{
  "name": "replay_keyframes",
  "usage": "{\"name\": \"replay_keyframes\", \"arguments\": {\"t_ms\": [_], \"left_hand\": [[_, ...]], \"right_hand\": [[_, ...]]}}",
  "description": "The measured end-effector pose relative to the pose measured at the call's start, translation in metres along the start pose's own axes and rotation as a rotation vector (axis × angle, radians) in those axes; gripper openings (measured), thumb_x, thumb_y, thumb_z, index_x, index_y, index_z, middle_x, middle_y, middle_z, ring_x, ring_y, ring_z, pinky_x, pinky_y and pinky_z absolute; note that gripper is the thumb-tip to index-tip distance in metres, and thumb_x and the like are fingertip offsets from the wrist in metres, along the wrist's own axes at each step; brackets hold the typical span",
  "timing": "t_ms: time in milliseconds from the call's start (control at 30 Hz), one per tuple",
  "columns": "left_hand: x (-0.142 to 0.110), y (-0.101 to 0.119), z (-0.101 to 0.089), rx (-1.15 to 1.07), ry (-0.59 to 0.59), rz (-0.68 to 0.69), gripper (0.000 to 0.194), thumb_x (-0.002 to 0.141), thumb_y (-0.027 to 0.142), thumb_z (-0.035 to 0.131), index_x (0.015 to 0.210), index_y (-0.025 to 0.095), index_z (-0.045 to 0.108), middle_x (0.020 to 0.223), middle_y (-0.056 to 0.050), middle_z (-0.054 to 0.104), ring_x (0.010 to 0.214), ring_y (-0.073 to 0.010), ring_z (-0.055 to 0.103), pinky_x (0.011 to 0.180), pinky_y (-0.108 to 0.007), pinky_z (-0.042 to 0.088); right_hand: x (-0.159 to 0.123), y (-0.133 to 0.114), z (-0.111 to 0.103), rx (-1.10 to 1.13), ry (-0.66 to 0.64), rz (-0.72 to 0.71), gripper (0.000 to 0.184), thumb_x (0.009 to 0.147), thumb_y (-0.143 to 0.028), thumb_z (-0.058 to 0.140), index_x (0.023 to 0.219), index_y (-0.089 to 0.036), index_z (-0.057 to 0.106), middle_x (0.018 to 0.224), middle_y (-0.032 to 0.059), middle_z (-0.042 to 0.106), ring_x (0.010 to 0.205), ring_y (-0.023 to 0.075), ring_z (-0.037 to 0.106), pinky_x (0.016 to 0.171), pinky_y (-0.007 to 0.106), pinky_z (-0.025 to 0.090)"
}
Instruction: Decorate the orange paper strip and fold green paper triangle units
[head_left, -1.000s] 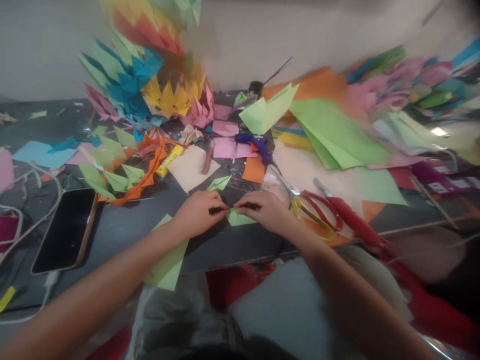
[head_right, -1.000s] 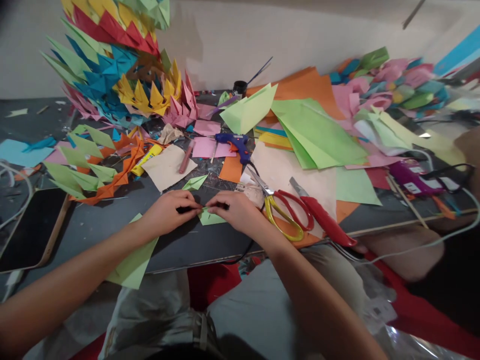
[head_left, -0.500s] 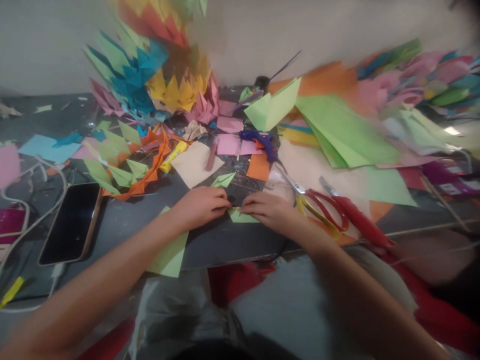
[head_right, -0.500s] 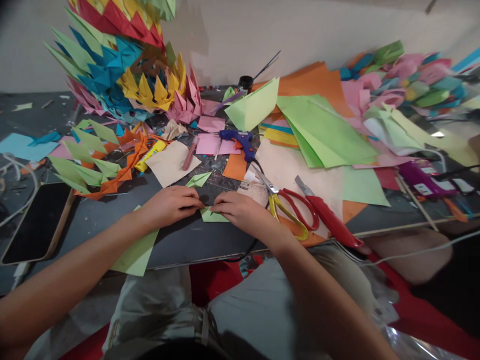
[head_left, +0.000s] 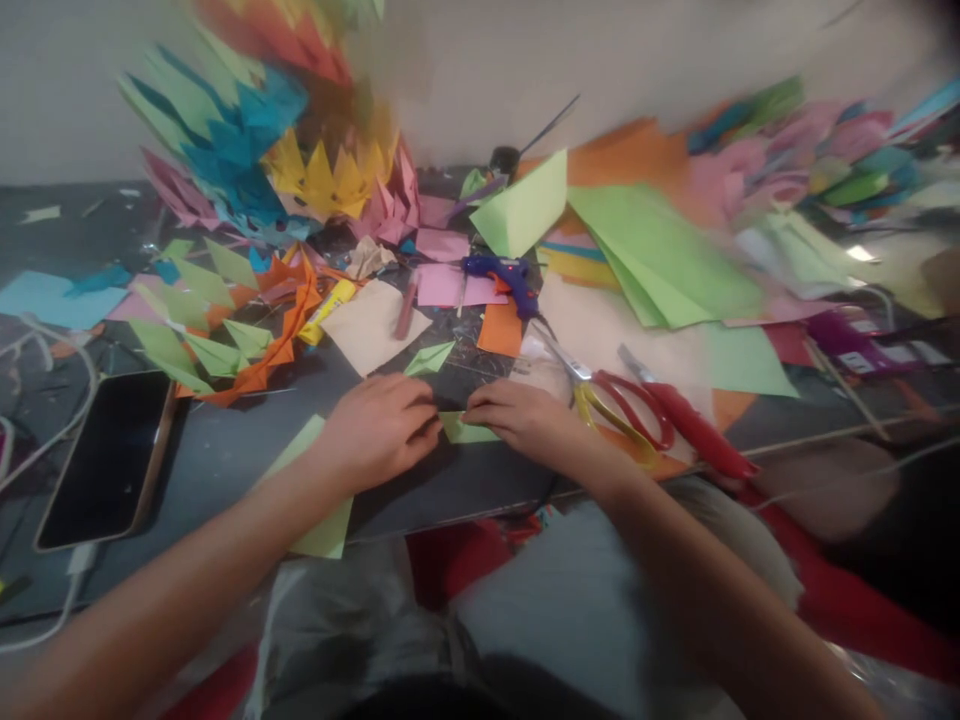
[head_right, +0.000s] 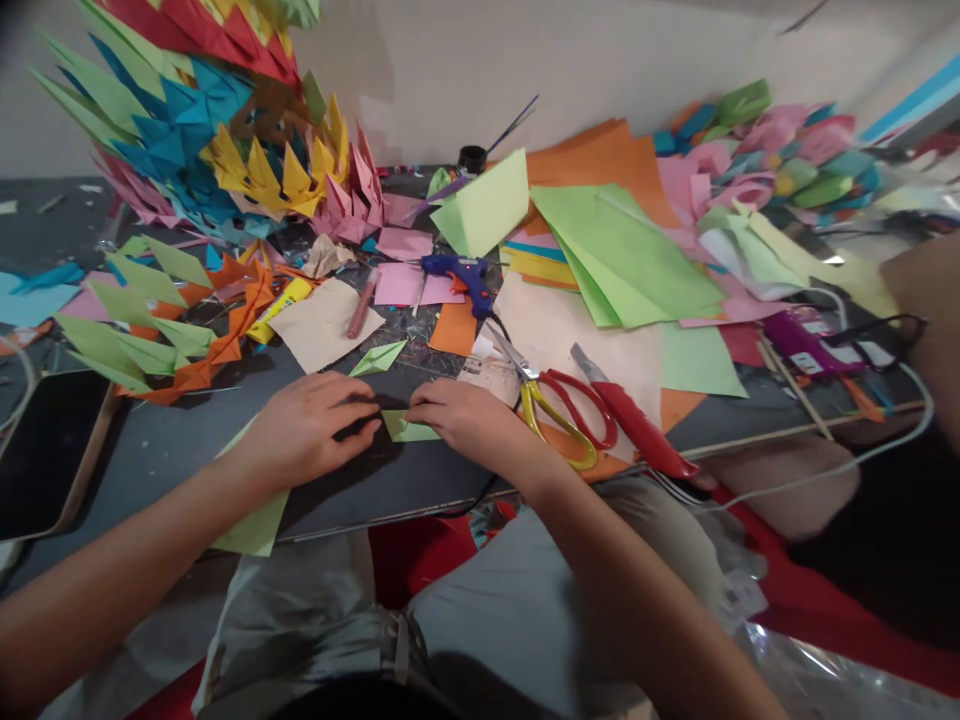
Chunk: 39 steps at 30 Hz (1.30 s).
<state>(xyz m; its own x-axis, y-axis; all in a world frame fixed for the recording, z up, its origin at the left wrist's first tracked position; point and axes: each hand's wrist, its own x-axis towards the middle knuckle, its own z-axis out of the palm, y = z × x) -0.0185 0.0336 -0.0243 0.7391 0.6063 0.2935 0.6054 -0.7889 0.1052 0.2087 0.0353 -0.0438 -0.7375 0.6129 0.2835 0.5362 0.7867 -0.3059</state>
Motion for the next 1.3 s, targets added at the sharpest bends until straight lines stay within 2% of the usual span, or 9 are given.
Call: {"name": "replay_keyframes", "arguments": {"t_ms": [133,300,433,633,733,800,967,1167,1300], "left_hand": [[-0.002,0.011,0.011,-0.069,-0.062,0.143,0.029,0.090,0.025,0.042,0.103,0.010,0.063,0.099,-0.012,0.064,0.092,-0.0205,0.059,0.078,-0.033,0.049],[-0.003,0.016,0.008,-0.031,-0.092,0.121,0.031,0.090,0.027,0.042,0.107,0.011,0.063,0.098,-0.010,0.068,0.094,-0.0217,0.057,0.082,-0.036,0.046],[-0.002,0.011,0.000,-0.045,-0.097,0.071,0.029,0.086,0.028,0.047,0.104,0.013,0.065,0.089,-0.008,0.069,0.085,-0.0210,0.056,0.080,-0.036,0.044],[-0.001,0.004,0.005,-0.113,-0.113,0.017,0.026,0.086,0.034,0.051,0.105,0.020,0.064,0.089,-0.006,0.067,0.087,-0.0199,0.057,0.079,-0.034,0.045],[0.002,0.006,0.011,-0.100,-0.072,0.041,0.029,0.088,0.034,0.050,0.108,0.016,0.062,0.093,-0.007,0.065,0.088,-0.0201,0.057,0.081,-0.034,0.044],[0.004,0.009,0.014,-0.077,-0.055,0.030,0.031,0.088,0.035,0.049,0.106,0.013,0.062,0.092,-0.007,0.064,0.087,-0.0207,0.056,0.080,-0.034,0.044],[0.004,0.016,0.015,-0.042,-0.040,-0.017,0.032,0.090,0.038,0.046,0.087,0.013,0.066,0.079,-0.007,0.061,0.078,-0.0206,0.055,0.071,-0.034,0.044],[0.004,0.010,0.013,-0.161,-0.077,-0.093,0.025,0.089,0.031,0.050,0.082,0.016,0.069,0.078,-0.005,0.061,0.076,-0.0175,0.054,0.069,-0.031,0.042],[0.007,-0.001,0.015,-0.317,-0.092,-0.100,0.016,0.086,0.027,0.056,0.085,0.019,0.070,0.079,-0.002,0.062,0.076,-0.0156,0.054,0.072,-0.030,0.041]], "right_hand": [[0.000,0.004,0.003,0.078,0.034,0.030,0.031,0.092,-0.017,0.038,0.095,-0.018,0.068,0.092,0.0075,0.064,0.086,0.0172,0.058,0.077,0.031,0.049],[0.002,0.001,-0.002,0.152,-0.011,0.088,0.028,0.089,-0.017,0.044,0.102,-0.023,0.068,0.093,0.0068,0.060,0.086,0.0163,0.055,0.077,0.030,0.046],[0.001,-0.001,-0.012,0.167,-0.063,0.169,0.027,0.083,-0.017,0.050,0.100,-0.022,0.070,0.085,0.0060,0.054,0.080,0.0161,0.054,0.073,0.030,0.045],[-0.006,0.007,-0.020,0.190,-0.060,0.258,0.023,0.083,-0.020,0.051,0.095,-0.024,0.071,0.082,0.0040,0.056,0.075,0.0141,0.055,0.069,0.028,0.044],[-0.007,0.003,-0.024,0.222,0.104,0.256,0.021,0.085,-0.020,0.050,0.092,-0.022,0.070,0.082,0.0044,0.060,0.076,0.0150,0.057,0.071,0.030,0.046],[-0.007,-0.003,-0.027,0.270,0.160,0.243,0.016,0.086,-0.023,0.053,0.089,-0.021,0.069,0.078,0.0034,0.062,0.074,0.0147,0.058,0.070,0.029,0.047],[-0.004,-0.011,-0.020,0.319,-0.037,0.147,0.015,0.086,-0.027,0.056,0.094,-0.021,0.067,0.093,0.0048,0.064,0.088,0.0151,0.060,0.081,0.029,0.048],[-0.002,-0.006,-0.004,0.106,-0.009,0.033,0.025,0.092,-0.028,0.044,0.091,-0.020,0.068,0.094,0.0063,0.065,0.089,0.0174,0.059,0.082,0.033,0.048],[-0.001,-0.012,-0.006,0.071,-0.054,0.080,0.024,0.093,-0.025,0.042,0.094,-0.019,0.064,0.093,0.0068,0.064,0.089,0.0178,0.057,0.083,0.034,0.047]]}}
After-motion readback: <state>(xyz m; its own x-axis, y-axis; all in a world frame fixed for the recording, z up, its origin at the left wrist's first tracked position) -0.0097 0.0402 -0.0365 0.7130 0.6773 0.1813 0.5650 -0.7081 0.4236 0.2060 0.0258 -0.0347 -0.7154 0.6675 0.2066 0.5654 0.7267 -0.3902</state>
